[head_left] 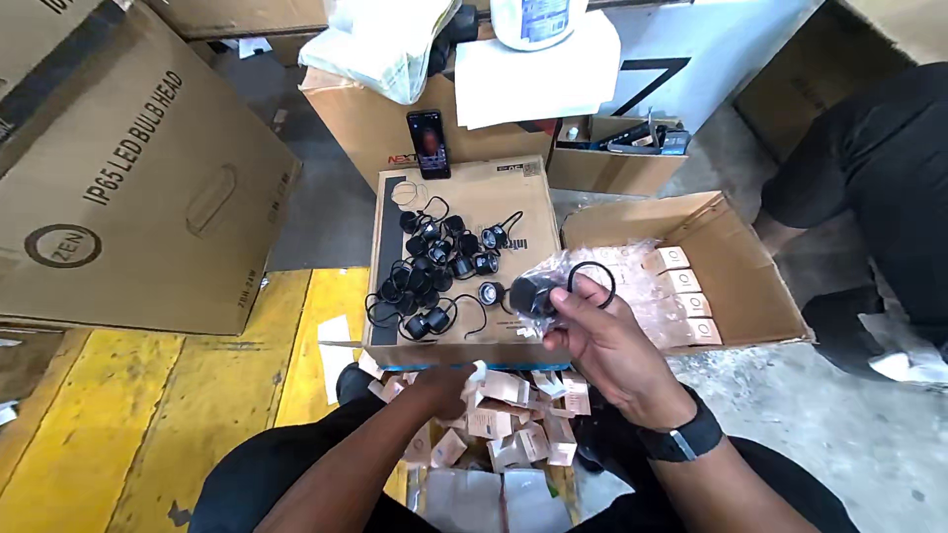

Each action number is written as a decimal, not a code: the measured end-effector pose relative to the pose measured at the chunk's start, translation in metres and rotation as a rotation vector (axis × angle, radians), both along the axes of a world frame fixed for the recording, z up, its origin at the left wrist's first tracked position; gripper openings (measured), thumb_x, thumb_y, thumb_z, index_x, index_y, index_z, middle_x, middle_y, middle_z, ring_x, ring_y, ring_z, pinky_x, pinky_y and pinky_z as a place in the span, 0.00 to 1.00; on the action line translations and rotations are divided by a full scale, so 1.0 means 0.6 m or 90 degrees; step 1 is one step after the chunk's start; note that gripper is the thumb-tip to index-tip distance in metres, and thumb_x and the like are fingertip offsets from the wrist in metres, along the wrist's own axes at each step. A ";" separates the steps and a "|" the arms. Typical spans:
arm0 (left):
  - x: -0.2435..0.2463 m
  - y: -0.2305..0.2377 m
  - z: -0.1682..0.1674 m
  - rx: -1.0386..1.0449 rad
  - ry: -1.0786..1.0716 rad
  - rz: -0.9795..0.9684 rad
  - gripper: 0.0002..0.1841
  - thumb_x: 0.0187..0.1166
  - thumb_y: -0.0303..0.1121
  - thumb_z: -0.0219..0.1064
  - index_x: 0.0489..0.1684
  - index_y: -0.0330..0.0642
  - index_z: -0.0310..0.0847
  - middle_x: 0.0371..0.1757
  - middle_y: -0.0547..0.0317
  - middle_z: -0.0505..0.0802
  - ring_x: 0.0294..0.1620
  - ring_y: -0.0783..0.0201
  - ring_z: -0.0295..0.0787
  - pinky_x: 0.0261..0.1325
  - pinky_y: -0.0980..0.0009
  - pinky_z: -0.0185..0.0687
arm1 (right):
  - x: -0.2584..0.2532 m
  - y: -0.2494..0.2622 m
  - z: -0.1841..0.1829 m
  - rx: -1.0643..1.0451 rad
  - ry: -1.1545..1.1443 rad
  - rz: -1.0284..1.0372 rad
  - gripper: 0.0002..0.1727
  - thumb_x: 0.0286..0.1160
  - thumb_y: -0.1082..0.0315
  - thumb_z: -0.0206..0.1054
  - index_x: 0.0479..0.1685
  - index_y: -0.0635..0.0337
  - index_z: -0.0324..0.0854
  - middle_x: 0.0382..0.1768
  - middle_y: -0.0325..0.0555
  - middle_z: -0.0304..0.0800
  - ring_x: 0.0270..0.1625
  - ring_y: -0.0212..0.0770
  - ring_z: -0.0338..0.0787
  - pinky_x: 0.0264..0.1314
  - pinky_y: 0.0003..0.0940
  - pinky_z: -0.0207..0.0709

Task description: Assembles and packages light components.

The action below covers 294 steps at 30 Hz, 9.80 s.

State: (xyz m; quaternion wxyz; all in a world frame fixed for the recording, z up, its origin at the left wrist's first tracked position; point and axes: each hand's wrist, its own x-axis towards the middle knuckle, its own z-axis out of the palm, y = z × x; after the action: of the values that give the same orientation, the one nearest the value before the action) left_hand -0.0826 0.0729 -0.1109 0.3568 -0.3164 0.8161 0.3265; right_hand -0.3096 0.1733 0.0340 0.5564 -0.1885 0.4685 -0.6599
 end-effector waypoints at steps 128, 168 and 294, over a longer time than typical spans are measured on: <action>-0.008 -0.011 0.189 0.240 0.812 0.409 0.24 0.82 0.39 0.72 0.71 0.36 0.78 0.63 0.51 0.87 0.55 0.62 0.91 0.56 0.66 0.94 | 0.060 -0.023 -0.056 -0.197 0.384 0.057 0.15 0.71 0.63 0.80 0.49 0.61 0.85 0.61 0.52 0.86 0.53 0.38 0.89 0.52 0.30 0.87; -0.014 -0.021 0.182 0.274 0.703 0.537 0.22 0.92 0.43 0.54 0.74 0.36 0.69 0.51 0.54 0.91 0.46 0.64 0.93 0.50 0.67 0.93 | 0.091 -0.014 -0.065 -0.157 0.898 0.172 0.62 0.48 0.28 0.82 0.84 0.60 0.67 0.77 0.59 0.76 0.77 0.49 0.79 0.74 0.49 0.79; -0.027 0.006 0.164 -0.086 0.093 -0.082 0.38 0.79 0.54 0.69 0.87 0.44 0.66 0.72 0.40 0.85 0.75 0.39 0.80 0.77 0.40 0.70 | -0.423 -0.019 -0.242 0.800 0.709 0.122 0.19 0.87 0.67 0.58 0.61 0.75 0.82 0.61 0.74 0.85 0.64 0.67 0.85 0.68 0.66 0.74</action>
State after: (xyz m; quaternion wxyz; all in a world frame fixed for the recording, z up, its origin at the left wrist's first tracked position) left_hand -0.0990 0.0766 -0.0123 0.2943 -0.2622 0.8787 0.2691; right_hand -0.5637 0.1622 -0.1112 0.2993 -0.1805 0.9362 -0.0373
